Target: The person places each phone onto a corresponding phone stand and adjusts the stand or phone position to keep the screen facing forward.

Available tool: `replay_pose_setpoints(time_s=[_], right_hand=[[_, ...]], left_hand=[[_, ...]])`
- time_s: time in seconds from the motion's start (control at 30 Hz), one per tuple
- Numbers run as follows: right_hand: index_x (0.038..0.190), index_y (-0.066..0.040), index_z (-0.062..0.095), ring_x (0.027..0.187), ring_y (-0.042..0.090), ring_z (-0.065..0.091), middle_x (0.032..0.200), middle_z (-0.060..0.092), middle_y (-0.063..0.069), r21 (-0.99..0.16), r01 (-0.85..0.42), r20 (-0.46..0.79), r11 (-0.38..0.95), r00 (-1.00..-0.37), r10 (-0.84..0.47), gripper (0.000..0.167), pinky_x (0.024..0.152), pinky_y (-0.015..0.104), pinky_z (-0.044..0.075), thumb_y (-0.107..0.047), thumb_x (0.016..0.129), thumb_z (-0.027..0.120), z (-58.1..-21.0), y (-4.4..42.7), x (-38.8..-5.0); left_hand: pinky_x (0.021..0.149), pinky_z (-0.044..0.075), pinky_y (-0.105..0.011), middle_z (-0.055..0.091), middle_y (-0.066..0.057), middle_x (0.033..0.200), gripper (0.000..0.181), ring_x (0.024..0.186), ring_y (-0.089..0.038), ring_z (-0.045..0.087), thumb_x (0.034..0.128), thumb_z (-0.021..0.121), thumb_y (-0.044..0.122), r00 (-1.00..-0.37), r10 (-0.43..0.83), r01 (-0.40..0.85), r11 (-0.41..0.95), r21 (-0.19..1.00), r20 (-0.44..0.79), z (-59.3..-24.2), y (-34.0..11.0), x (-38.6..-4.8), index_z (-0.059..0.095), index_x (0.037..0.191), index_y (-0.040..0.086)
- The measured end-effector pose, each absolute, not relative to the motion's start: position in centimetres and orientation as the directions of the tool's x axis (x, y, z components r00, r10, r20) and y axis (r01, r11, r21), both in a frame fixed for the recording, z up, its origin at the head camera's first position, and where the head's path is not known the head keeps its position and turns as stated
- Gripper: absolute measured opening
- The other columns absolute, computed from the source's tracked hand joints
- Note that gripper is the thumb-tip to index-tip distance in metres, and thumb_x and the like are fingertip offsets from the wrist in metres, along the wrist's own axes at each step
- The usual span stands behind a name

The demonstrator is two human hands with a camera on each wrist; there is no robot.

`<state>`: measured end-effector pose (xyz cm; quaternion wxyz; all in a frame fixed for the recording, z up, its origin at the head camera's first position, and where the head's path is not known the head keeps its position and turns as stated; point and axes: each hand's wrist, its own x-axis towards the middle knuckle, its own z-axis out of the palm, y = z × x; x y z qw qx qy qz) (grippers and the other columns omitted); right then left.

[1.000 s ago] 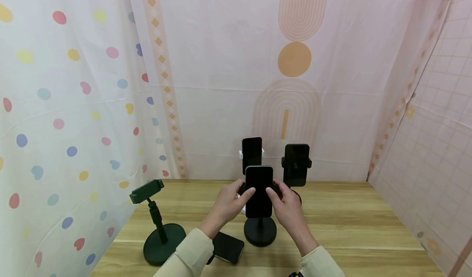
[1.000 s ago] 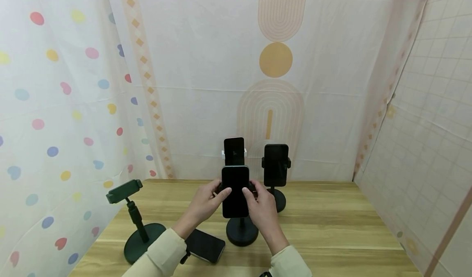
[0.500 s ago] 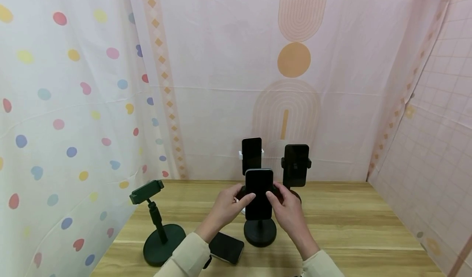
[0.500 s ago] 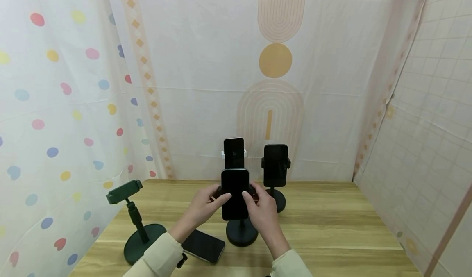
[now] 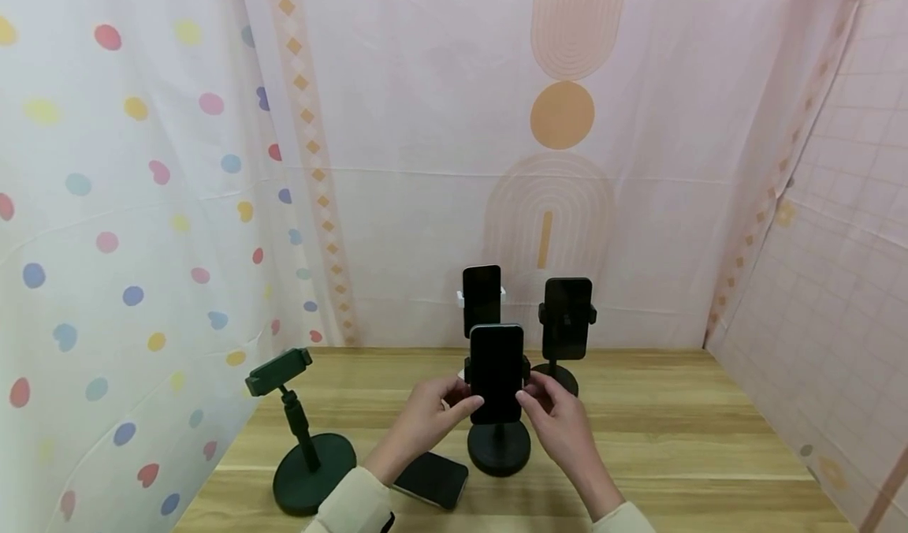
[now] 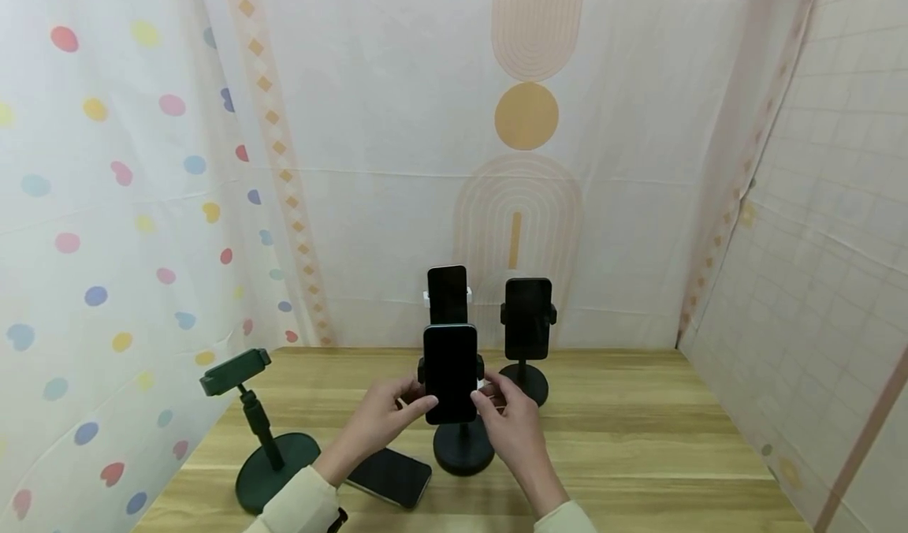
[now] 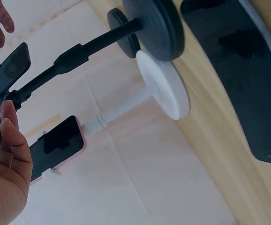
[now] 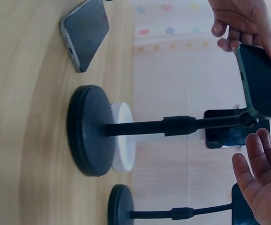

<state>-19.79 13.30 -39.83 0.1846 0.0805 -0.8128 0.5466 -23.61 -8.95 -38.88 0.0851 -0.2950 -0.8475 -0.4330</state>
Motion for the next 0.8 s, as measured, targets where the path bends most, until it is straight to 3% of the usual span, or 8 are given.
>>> replay_pose_setpoints(time_s=[0.5,0.8], right_hand=[[0.124,0.001,0.065,0.087,0.013,0.059,0.097,0.067,0.001,-0.849,-0.23,0.314,0.476,-0.944,0.103,0.033,0.076,0.031,0.051,-0.018,0.097,0.066,-43.1,15.2,-19.6],[0.118,0.002,0.068,0.084,0.014,0.058,0.094,0.067,0.002,-0.807,-0.165,0.284,0.567,-0.95,0.128,0.029,0.07,0.03,0.047,-0.017,0.095,0.068,-44.3,16.4,-19.6]], left_hand=[[0.058,0.046,-0.025,0.058,0.01,0.076,0.021,0.069,-0.006,0.055,0.0879,0.077,0.029,-0.825,0.471,0.54,0.496,0.68,0.312,-40.7,-10.1,-23.2,0.067,0.095,0.012],[0.061,0.046,-0.025,0.058,0.008,0.078,0.019,0.07,-0.007,0.053,0.0893,0.076,0.028,-0.833,0.448,0.541,0.541,0.644,0.324,-41.5,-10.7,-23.7,0.067,0.095,0.012]])
